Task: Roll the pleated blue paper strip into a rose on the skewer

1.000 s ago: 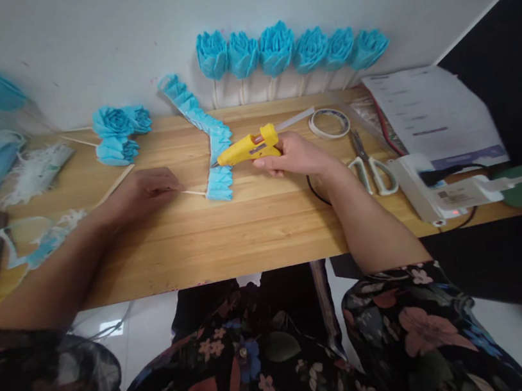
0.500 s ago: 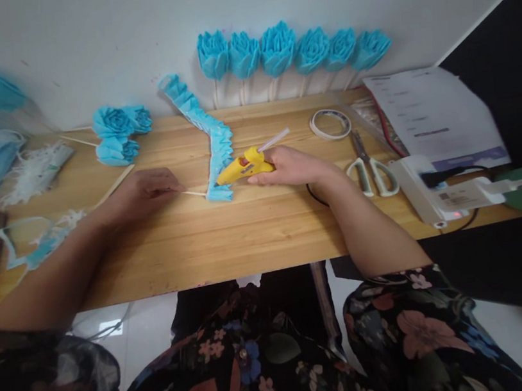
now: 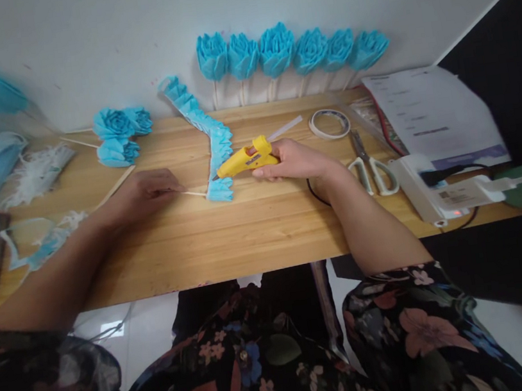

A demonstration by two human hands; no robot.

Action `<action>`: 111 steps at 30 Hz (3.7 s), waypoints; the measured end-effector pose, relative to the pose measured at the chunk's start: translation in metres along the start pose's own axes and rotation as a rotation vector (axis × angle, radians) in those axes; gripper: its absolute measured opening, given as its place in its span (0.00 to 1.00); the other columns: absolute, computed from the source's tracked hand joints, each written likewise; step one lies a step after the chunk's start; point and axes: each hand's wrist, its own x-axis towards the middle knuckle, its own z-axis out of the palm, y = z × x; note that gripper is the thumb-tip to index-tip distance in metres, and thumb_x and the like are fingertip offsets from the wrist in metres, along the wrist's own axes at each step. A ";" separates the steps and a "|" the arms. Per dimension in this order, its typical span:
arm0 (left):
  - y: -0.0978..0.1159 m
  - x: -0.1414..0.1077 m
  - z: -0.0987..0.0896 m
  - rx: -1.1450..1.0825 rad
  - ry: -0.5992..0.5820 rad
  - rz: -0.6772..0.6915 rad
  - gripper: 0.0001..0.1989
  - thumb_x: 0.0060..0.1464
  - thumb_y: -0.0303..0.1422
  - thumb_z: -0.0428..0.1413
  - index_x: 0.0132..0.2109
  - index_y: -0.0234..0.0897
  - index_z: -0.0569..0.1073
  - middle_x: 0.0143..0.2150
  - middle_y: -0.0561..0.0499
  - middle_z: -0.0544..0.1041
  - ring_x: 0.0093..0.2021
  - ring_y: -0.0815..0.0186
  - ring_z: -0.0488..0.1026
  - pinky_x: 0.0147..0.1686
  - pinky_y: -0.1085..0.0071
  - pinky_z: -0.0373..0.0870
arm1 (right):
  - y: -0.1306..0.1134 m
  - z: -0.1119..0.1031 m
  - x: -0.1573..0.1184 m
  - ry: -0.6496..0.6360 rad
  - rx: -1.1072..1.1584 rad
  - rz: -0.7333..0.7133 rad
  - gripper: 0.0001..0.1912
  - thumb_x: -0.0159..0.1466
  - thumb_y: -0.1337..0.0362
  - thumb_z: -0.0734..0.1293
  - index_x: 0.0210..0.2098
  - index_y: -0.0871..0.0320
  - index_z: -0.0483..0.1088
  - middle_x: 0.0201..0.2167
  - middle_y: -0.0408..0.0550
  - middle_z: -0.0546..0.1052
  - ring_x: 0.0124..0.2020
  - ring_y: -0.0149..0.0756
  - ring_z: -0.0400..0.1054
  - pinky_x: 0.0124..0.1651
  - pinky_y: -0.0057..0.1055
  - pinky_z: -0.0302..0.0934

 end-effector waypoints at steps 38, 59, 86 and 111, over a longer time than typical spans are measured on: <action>-0.001 0.000 0.000 0.003 0.026 0.018 0.13 0.76 0.36 0.58 0.45 0.38 0.87 0.41 0.44 0.86 0.40 0.61 0.83 0.40 0.69 0.75 | -0.001 0.004 0.004 0.037 -0.194 0.057 0.28 0.62 0.34 0.76 0.31 0.52 0.72 0.23 0.42 0.73 0.28 0.37 0.68 0.34 0.37 0.59; 0.003 0.000 -0.001 -0.018 0.009 -0.027 0.15 0.77 0.39 0.58 0.45 0.39 0.87 0.41 0.45 0.86 0.39 0.61 0.82 0.41 0.68 0.75 | 0.006 -0.003 0.004 0.033 -0.222 0.081 0.30 0.62 0.32 0.76 0.28 0.52 0.71 0.22 0.43 0.73 0.26 0.36 0.67 0.33 0.37 0.59; 0.001 0.001 -0.001 -0.023 0.010 -0.009 0.14 0.75 0.37 0.58 0.44 0.38 0.86 0.42 0.44 0.87 0.39 0.61 0.83 0.41 0.69 0.76 | 0.009 -0.007 0.002 0.040 -0.159 0.098 0.28 0.61 0.35 0.76 0.29 0.53 0.73 0.22 0.42 0.75 0.24 0.33 0.66 0.31 0.35 0.60; -0.001 0.000 0.001 -0.017 0.021 -0.030 0.16 0.76 0.41 0.58 0.43 0.39 0.86 0.40 0.44 0.86 0.39 0.60 0.82 0.40 0.68 0.76 | 0.000 0.001 0.004 0.035 -0.200 0.083 0.28 0.62 0.34 0.76 0.33 0.53 0.74 0.24 0.44 0.74 0.29 0.39 0.70 0.35 0.37 0.60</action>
